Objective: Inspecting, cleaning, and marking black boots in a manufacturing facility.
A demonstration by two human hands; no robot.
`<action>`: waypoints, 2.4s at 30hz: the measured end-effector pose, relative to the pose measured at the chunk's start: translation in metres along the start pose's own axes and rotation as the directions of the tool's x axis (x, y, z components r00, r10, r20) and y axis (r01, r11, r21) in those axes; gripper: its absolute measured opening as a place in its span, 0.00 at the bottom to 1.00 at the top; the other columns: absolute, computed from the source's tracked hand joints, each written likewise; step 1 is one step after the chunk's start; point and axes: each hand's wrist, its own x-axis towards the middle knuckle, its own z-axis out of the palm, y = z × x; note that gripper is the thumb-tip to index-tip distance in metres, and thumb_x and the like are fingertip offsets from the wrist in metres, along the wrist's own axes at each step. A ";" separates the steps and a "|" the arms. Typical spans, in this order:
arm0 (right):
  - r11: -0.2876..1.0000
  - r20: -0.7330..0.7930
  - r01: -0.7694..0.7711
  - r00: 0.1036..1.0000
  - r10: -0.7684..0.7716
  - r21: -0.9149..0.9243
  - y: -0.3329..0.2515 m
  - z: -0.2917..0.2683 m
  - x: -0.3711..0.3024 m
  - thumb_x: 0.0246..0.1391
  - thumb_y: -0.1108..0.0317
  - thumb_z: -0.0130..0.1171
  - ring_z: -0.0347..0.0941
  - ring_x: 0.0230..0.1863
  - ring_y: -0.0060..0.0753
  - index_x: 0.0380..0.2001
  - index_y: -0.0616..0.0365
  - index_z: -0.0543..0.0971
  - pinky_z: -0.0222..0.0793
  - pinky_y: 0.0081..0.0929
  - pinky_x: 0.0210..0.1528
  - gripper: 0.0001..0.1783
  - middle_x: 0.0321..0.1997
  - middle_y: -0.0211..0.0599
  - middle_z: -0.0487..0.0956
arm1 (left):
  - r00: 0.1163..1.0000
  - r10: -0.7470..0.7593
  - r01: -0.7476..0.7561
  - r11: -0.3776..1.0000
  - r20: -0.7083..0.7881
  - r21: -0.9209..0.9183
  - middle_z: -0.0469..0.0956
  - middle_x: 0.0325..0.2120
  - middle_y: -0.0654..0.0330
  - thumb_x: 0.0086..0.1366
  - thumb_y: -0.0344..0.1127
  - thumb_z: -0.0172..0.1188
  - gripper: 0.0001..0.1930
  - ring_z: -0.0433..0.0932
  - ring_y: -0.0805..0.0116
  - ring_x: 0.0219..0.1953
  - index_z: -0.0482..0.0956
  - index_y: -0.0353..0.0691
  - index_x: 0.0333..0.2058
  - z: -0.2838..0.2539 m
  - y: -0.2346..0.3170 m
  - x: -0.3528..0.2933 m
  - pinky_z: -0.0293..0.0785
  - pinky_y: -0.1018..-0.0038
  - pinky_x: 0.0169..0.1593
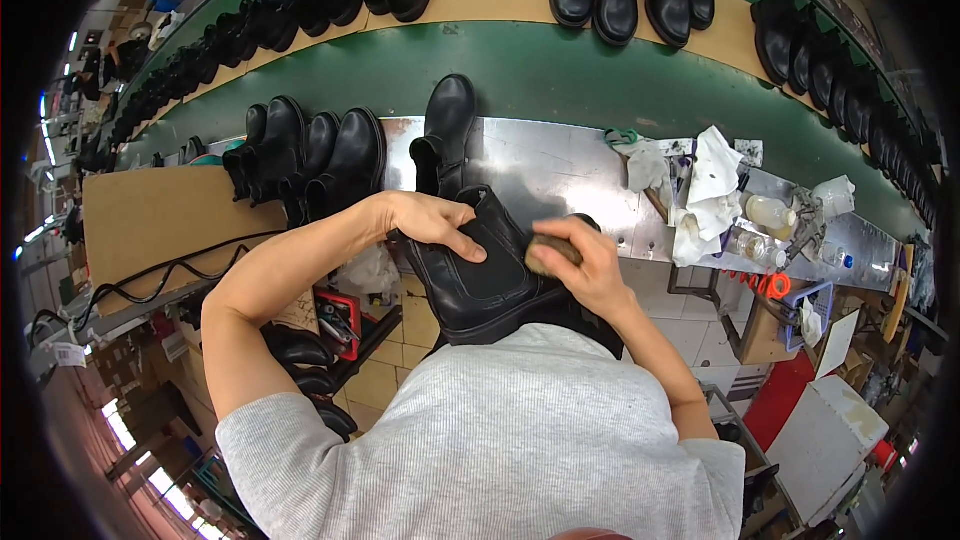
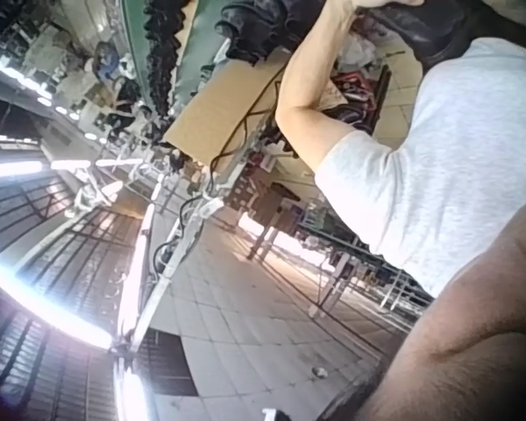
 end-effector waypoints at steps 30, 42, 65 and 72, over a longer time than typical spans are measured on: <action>0.984 0.107 -0.176 0.979 0.173 0.019 0.015 -0.011 -0.002 0.48 0.68 0.63 0.77 0.32 0.28 0.33 0.64 0.76 0.71 0.22 0.34 0.12 0.30 0.39 0.79 | 0.988 0.154 -0.153 0.951 -0.017 -0.269 0.79 0.33 0.62 0.52 0.30 0.66 0.18 0.75 0.78 0.35 0.75 0.28 0.40 0.005 0.008 -0.018 0.72 0.82 0.39; 0.885 -0.243 -0.440 0.851 0.466 0.154 0.054 -0.011 -0.006 0.53 0.65 0.59 0.75 0.32 0.25 0.36 0.62 0.74 0.69 0.24 0.33 0.12 0.27 0.36 0.78 | 0.978 0.190 -0.201 0.968 -0.086 -0.148 0.78 0.35 0.61 0.50 0.28 0.66 0.20 0.75 0.75 0.37 0.74 0.27 0.42 0.005 -0.005 -0.029 0.72 0.80 0.43; 0.989 0.131 -0.145 0.981 0.144 0.002 0.016 -0.021 -0.029 0.42 0.59 0.66 0.65 0.57 0.39 0.51 0.56 0.73 0.61 0.34 0.55 0.30 0.53 0.39 0.73 | 0.991 0.122 -0.117 0.991 -0.062 0.070 0.78 0.33 0.65 0.53 0.32 0.66 0.18 0.72 0.78 0.37 0.76 0.29 0.40 0.013 0.053 -0.006 0.70 0.79 0.43; 0.913 -0.941 -0.401 0.273 0.202 0.079 0.092 -0.199 -0.138 0.53 0.68 0.58 0.73 0.38 0.23 0.41 0.64 0.77 0.68 0.21 0.41 0.14 0.36 0.35 0.79 | 0.943 0.073 -0.068 0.997 -0.326 0.025 0.71 0.21 0.72 0.58 0.34 0.62 0.09 0.67 0.85 0.27 0.76 0.32 0.26 0.043 0.079 0.000 0.63 0.83 0.30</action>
